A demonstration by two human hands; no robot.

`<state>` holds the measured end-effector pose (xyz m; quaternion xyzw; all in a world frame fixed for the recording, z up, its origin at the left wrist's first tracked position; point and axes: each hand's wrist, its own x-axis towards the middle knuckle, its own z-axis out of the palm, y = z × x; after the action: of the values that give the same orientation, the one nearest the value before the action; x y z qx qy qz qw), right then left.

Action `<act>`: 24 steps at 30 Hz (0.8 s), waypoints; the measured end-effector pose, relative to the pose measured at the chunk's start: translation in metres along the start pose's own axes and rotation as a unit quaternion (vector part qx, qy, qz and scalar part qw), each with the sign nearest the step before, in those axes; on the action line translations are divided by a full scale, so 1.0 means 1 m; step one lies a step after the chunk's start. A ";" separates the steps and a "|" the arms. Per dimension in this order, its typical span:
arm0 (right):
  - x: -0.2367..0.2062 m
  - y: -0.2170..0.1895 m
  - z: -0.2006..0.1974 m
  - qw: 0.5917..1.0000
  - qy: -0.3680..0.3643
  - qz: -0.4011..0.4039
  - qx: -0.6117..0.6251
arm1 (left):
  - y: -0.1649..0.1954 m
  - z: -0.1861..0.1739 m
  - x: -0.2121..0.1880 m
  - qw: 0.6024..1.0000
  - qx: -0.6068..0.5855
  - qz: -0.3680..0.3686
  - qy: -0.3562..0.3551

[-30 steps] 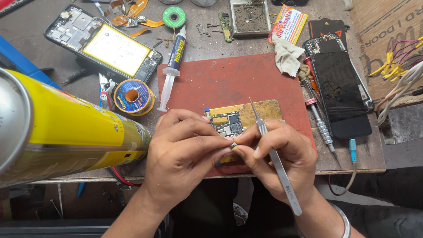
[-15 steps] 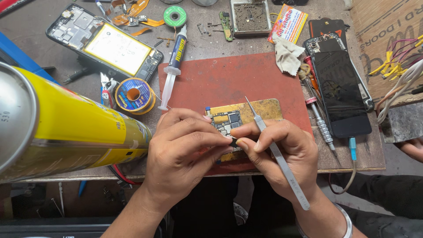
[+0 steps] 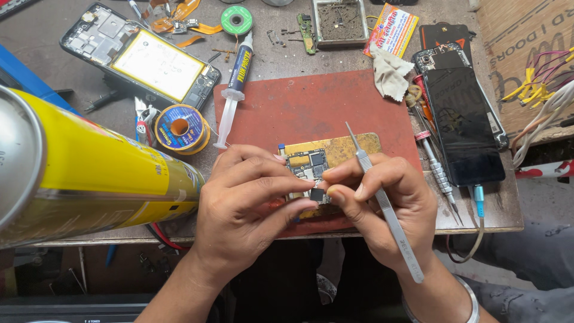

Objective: The person cleans a disassembled phone motherboard with a cloth, then uses tweezers to work on small components on the board while holding it steady on a metal plate. They then pick up a syringe of flux paste and apply it to the board.

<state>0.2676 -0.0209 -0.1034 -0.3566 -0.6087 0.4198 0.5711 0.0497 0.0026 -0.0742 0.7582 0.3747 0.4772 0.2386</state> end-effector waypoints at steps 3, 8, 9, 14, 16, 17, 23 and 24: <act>-0.002 0.001 0.000 1.000 0.019 -0.018 -0.016 | 0.000 0.000 0.000 1.000 0.001 -0.002 0.003; -0.004 0.001 -0.002 0.999 0.050 -0.010 -0.012 | 0.001 -0.001 -0.001 1.000 0.008 -0.002 0.006; -0.004 0.001 -0.003 0.999 0.043 -0.016 -0.023 | 0.000 -0.001 -0.001 1.000 0.009 -0.001 0.006; -0.004 -0.003 -0.003 0.999 -0.010 -0.021 -0.035 | 0.000 0.000 -0.001 1.000 -0.001 -0.007 0.010; -0.003 -0.003 -0.002 0.999 -0.017 -0.021 -0.027 | 0.000 0.000 -0.001 1.000 -0.001 -0.007 0.010; -0.003 -0.002 -0.001 0.999 -0.018 -0.020 -0.024 | 0.000 0.000 -0.001 1.000 -0.001 -0.008 0.010; -0.002 -0.001 -0.003 0.999 -0.030 -0.016 -0.012 | 0.000 -0.001 -0.001 1.000 -0.005 -0.012 0.006; -0.002 0.000 -0.003 0.999 -0.032 -0.016 -0.009 | 0.000 -0.001 -0.001 1.000 -0.004 -0.010 0.006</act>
<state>0.2705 -0.0229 -0.1038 -0.3387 -0.6362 0.4162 0.5544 0.0487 0.0023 -0.0745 0.7508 0.3814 0.4806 0.2444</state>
